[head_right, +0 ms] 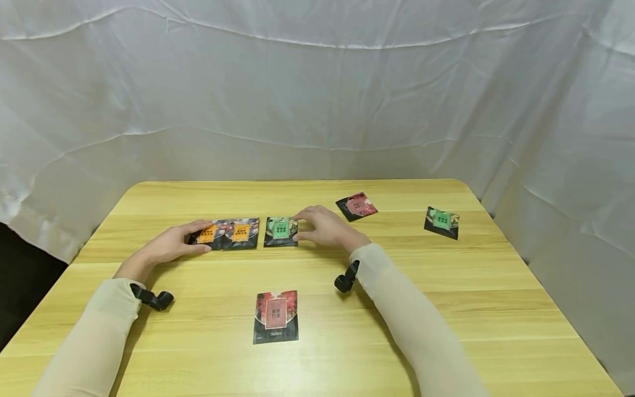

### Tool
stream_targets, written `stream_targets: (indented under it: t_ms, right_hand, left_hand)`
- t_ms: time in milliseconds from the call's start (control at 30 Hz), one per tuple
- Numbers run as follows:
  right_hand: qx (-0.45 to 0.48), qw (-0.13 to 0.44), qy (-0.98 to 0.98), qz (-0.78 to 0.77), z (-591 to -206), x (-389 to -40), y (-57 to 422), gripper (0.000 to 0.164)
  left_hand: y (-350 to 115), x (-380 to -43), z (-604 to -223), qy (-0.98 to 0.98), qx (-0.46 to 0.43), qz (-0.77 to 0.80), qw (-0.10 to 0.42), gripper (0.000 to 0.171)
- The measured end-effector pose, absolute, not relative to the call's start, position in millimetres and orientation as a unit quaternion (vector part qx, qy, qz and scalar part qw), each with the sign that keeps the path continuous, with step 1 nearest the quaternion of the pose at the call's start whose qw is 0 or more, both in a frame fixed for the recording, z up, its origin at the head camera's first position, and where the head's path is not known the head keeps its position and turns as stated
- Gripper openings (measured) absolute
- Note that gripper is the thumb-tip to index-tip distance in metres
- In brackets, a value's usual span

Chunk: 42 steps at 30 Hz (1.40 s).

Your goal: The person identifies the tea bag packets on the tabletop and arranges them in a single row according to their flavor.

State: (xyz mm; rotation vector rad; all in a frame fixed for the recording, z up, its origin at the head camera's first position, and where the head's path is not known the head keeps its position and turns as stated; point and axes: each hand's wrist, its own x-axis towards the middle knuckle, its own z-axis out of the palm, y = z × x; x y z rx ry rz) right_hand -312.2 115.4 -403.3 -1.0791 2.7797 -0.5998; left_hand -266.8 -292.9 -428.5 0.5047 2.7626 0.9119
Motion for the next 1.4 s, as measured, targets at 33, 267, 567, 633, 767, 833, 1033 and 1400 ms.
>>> stream_targets:
  t_ms: [33,267,567,633,767,833,1033,1400]
  right_hand:
    - [-0.351,0.048,0.914,-0.198,-403,-312,119,0.056]
    - [-0.327,0.037,0.917,-0.226,-403,-310,148,0.054]
    - [-0.298,0.031,0.915,-0.271,-400,-301,189,0.060]
    - [-0.291,0.027,0.917,-0.271,-401,-300,198,0.060]
    - [-0.283,0.017,0.920,-0.271,-400,-297,217,0.062]
    - [-0.283,0.008,0.921,-0.268,-400,-298,228,0.062]
    - [-0.255,-0.002,0.931,-0.262,-399,-297,265,0.057]
    - [-0.206,0.016,0.956,-0.208,-401,-294,316,0.073]
  left_hand:
    - [-293,-267,-429,0.931,0.170,0.308,0.094,0.084]
    - [-292,-267,-429,0.931,0.170,0.310,0.094,0.084]
    - [-293,-267,-427,0.931,0.171,0.309,0.093,0.083]
    - [-293,-267,-428,0.931,0.174,0.308,0.090,0.084]
    - [-294,-267,-430,0.932,0.173,0.305,0.091,0.084]
    - [-294,-267,-431,0.932,0.173,0.304,0.092,0.085]
    - [-294,-267,-430,0.932,0.169,0.308,0.090,0.085]
    - [-295,-267,-431,0.933,0.167,0.306,0.094,0.086]
